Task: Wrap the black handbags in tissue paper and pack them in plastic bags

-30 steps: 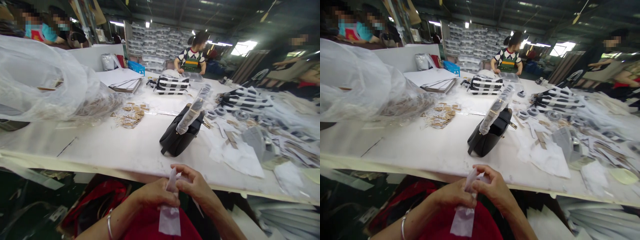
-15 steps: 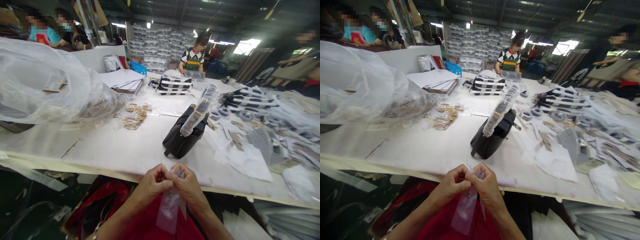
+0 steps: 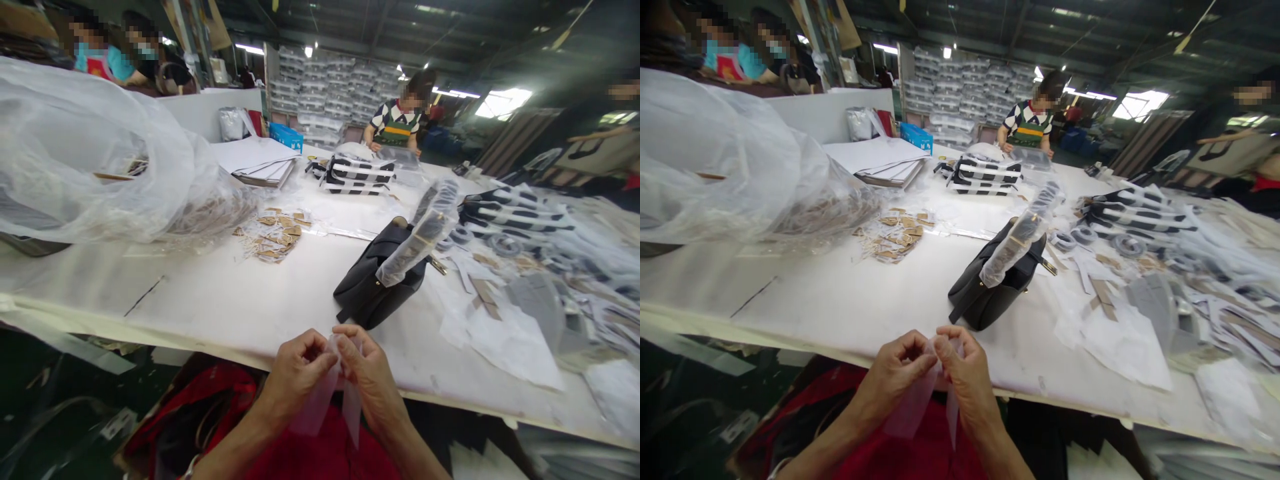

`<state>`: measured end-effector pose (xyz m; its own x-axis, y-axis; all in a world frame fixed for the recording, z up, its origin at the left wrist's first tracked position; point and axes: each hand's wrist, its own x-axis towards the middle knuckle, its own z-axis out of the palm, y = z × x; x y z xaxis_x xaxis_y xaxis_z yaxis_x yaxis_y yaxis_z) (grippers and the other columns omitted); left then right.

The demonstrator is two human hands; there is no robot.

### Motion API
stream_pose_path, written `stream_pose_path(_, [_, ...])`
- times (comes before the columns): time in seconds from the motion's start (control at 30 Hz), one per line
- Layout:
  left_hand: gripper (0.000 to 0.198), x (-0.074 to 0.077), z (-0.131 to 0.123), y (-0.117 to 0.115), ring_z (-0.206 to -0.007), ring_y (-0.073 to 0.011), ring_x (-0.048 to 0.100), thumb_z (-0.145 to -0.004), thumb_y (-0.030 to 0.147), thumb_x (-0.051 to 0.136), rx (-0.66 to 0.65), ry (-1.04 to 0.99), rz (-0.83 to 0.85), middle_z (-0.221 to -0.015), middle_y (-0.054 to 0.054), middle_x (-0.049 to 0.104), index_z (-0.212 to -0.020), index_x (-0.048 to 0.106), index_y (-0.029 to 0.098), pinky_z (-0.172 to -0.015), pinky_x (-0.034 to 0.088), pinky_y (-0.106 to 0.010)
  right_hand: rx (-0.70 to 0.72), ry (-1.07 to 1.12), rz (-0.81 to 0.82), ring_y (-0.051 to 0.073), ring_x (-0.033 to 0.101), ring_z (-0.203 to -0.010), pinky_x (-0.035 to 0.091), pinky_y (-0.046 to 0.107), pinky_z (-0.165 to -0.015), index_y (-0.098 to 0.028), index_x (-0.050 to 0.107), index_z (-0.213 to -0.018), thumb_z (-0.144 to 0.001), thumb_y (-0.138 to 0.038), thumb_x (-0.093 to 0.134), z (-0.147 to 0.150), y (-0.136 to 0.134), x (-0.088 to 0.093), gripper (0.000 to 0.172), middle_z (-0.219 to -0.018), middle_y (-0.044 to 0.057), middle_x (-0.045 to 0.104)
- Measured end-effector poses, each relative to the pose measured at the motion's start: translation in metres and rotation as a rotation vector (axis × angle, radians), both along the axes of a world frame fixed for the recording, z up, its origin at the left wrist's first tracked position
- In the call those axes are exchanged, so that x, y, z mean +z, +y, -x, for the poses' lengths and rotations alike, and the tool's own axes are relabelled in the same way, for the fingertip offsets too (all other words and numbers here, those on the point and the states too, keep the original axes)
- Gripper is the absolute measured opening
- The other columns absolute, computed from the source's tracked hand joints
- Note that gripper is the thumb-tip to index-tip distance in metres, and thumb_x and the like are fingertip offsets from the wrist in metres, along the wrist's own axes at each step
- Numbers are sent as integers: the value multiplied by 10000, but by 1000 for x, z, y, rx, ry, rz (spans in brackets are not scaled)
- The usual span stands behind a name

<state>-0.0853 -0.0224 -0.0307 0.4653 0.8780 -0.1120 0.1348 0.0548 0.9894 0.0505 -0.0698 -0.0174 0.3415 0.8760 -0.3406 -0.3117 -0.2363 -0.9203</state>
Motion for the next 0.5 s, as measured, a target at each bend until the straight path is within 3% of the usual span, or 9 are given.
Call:
stream_pose_path(0.13, [204, 5, 12, 15, -626, -125, 461, -759, 347, 630, 11, 31, -25, -630, 36, 517, -675, 568, 172, -609, 364, -235, -115, -218, 49, 53, 331, -427, 239, 198, -414, -141, 638, -1083, -647, -522, 793, -18, 1, -8, 599, -578, -48, 548])
stream_pose_path(0.3, [202, 7, 21, 25, -633, -130, 482, -768, 348, 627, -11, 101, -84, -640, 28, 548, -677, 598, 170, -617, 371, -238, -65, -270, 100, 62, 336, -393, 228, 197, -387, -151, 614, -1146, -667, -503, 769, -22, 10, -19, 614, -551, -54, 542])
stream_pose_path(0.37, [186, 7, 23, 26, -645, -133, 507, -770, 332, 630, -29, 134, -132, -654, 25, 570, -680, 609, 171, -630, 379, -239, -45, -257, 87, 65, 329, -394, 226, 193, -386, -154, 614, -1096, -690, -523, 750, -20, 16, -19, 565, -518, -69, 501])
stream_pose_path(0.5, [121, 8, 26, 29, -658, -129, 542, -762, 264, 642, -54, 219, -200, -669, 31, 604, -679, 615, 180, -642, 381, -231, -100, -238, 33, 52, 270, -410, 184, 193, -387, -158, 593, -770, -676, -556, 758, -18, 23, -6, 441, -461, -91, 390])
